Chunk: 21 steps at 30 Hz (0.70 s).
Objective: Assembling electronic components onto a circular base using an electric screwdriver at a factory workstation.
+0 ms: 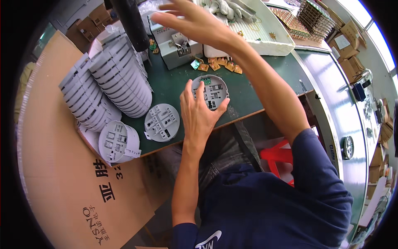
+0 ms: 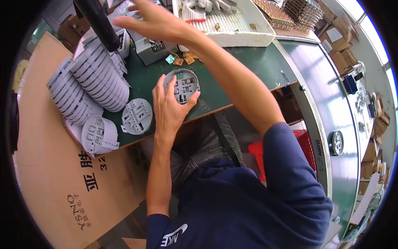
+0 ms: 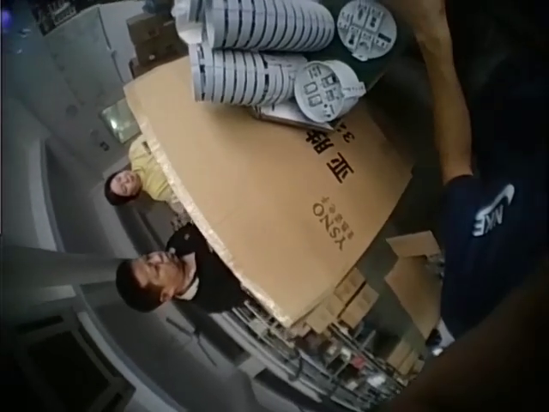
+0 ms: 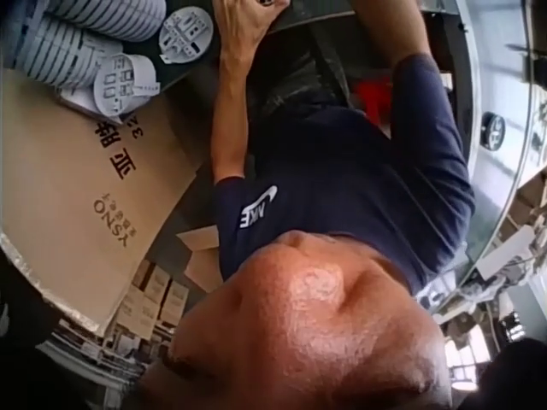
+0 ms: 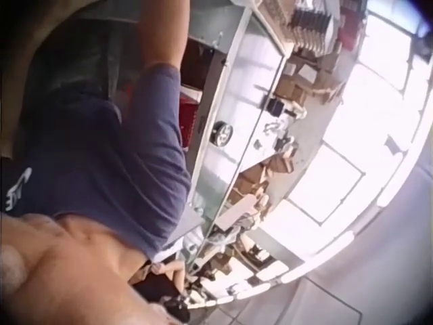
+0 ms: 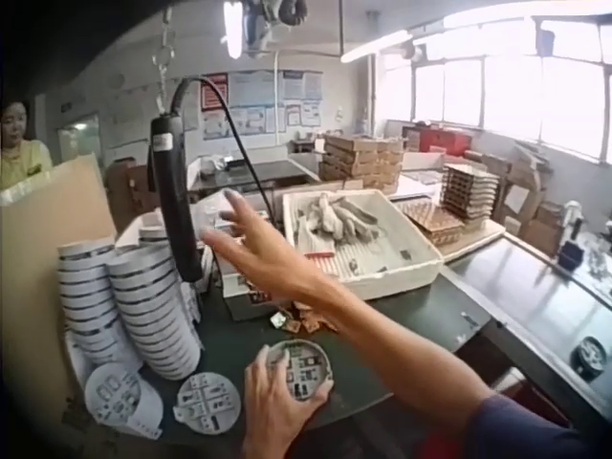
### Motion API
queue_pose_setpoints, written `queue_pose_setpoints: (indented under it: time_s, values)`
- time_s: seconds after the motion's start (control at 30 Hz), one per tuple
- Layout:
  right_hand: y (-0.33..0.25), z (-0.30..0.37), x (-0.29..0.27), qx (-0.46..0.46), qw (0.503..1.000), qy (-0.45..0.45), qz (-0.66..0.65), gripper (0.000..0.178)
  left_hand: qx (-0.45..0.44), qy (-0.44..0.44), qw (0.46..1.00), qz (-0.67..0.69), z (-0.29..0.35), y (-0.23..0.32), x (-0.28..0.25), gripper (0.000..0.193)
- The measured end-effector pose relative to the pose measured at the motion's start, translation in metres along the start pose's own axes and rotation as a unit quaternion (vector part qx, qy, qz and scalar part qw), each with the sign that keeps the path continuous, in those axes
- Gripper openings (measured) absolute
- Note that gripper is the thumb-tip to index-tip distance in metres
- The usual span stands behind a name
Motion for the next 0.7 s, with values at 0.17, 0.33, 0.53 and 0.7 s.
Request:
queue_pose_setpoints:
  time_s: [0.17, 0.33, 0.53, 0.7]
  values:
    - [-0.074, -0.031, 0.045, 0.067, 0.937, 0.065, 0.336, 0.072, -0.001, 0.012, 1.0, -0.009, 0.006, 0.003, -0.002, 0.081]
    - [-0.002, -0.054, 0.036, 0.084, 0.98, -0.042, -0.178, 0.054, -0.032, 0.0, 0.999, 0.004, 0.007, 0.004, -0.003, 0.08]
    - [-0.003, -0.042, 0.0, 0.104, 0.981, 0.087, -0.138, 0.027, -0.032, -0.001, 0.999, 0.001, 0.008, -0.002, -0.006, 0.082]
    - [0.013, -0.046, -0.003, 0.026, 0.985, 0.154, -0.075, 0.027, -0.04, -0.007, 0.999, 0.003, 0.008, -0.001, -0.004, 0.084]
Point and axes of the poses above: each hand's wrist, its own z-axis away from the middle knuckle, its own x-axis out of the palm, y = z × x, the point moved 5 cm from there along -z, towards the middle knuckle, and after that the axes turned 13 degrees about y, right-handed, at the moved point
